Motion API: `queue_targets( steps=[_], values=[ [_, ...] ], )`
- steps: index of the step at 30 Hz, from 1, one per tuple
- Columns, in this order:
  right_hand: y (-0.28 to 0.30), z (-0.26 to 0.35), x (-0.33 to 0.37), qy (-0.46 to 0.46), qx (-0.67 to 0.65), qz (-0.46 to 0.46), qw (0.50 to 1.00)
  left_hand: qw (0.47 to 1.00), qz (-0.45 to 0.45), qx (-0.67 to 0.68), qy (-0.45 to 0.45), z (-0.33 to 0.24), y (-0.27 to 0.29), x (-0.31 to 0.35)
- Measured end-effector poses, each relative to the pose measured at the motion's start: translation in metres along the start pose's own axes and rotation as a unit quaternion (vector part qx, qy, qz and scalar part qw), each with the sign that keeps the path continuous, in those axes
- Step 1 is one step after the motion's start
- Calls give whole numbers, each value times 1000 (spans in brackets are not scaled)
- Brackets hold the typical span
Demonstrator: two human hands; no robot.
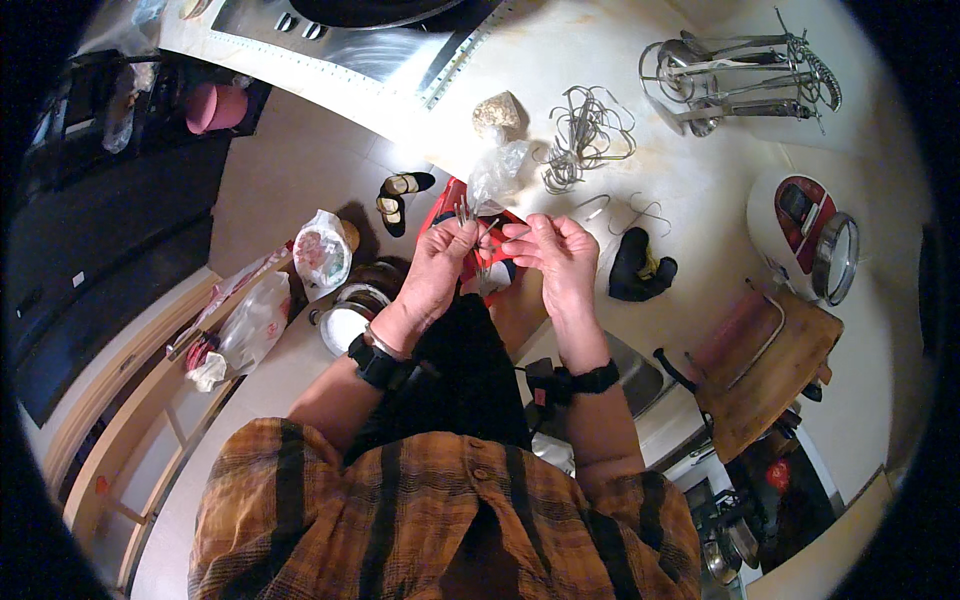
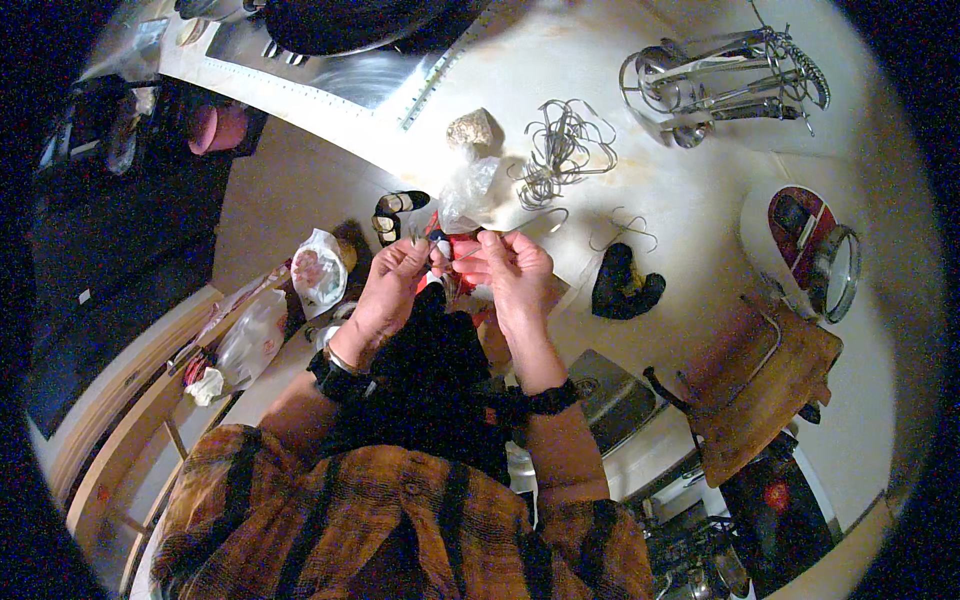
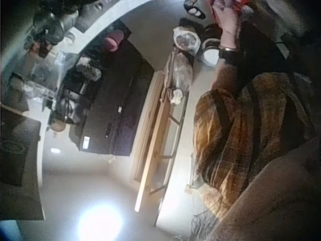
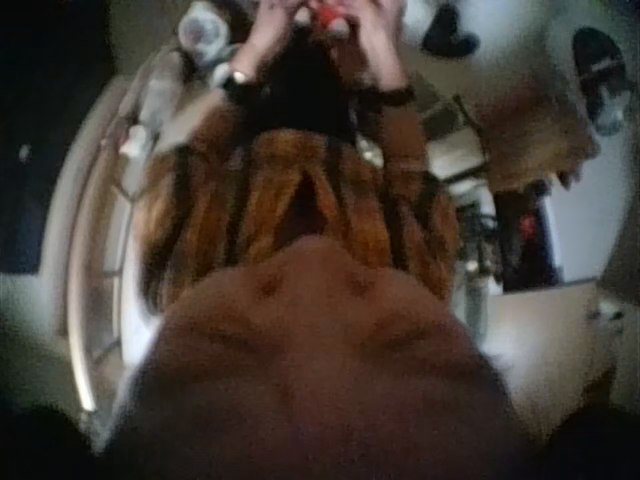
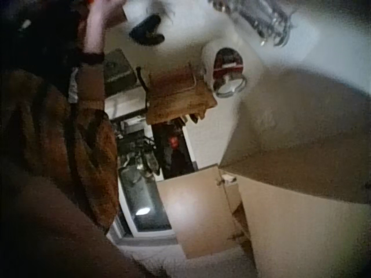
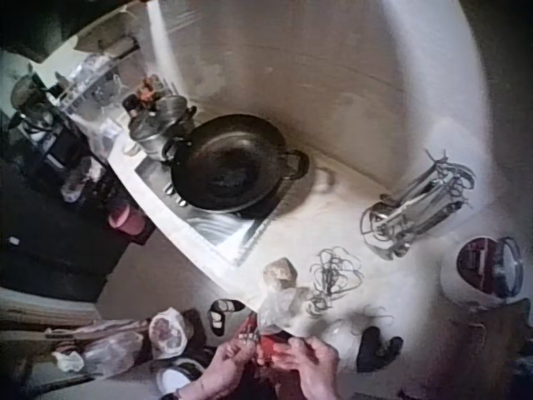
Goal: The person assembles small metal hooks by threading wire through the prongs of a whisk-like tool. They repeatedly pick up individual hooks from the countertop, thread them onto the tool, and set the tool down to continue the process.
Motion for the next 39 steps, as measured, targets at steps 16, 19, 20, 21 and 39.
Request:
queue_targets(
  steps=[16, 19, 20, 21, 39],
  values=[
    [-1, -15, 1, -36, -6, -8, 999, 997, 20, 62, -28, -9, 1, 6],
    [3, -50, 3, -116, -32, -26, 992, 997, 45, 47, -29, -5, 0, 4],
    [3, -58, 4, -120, -39, -20, 992, 998, 48, 33, -32, -2, 0, 3],
    [7, -70, 6, -149, -24, -41, 988, 998, 42, 22, -33, 1, 2, 2],
    [49, -102, -34, -127, 136, -30, 982, 995, -73, -38, -52, 15, 30, -9]
  ],
)
Point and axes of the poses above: each hand's wrist, its own x-axis away from the middle knuckle, its own y-axis out of the back of the hand, z = x × y, the point moved 8 cm from there along -x, towards the middle knuckle, and after that the axes turned 12 degrees about y, right-handed, at the moved point
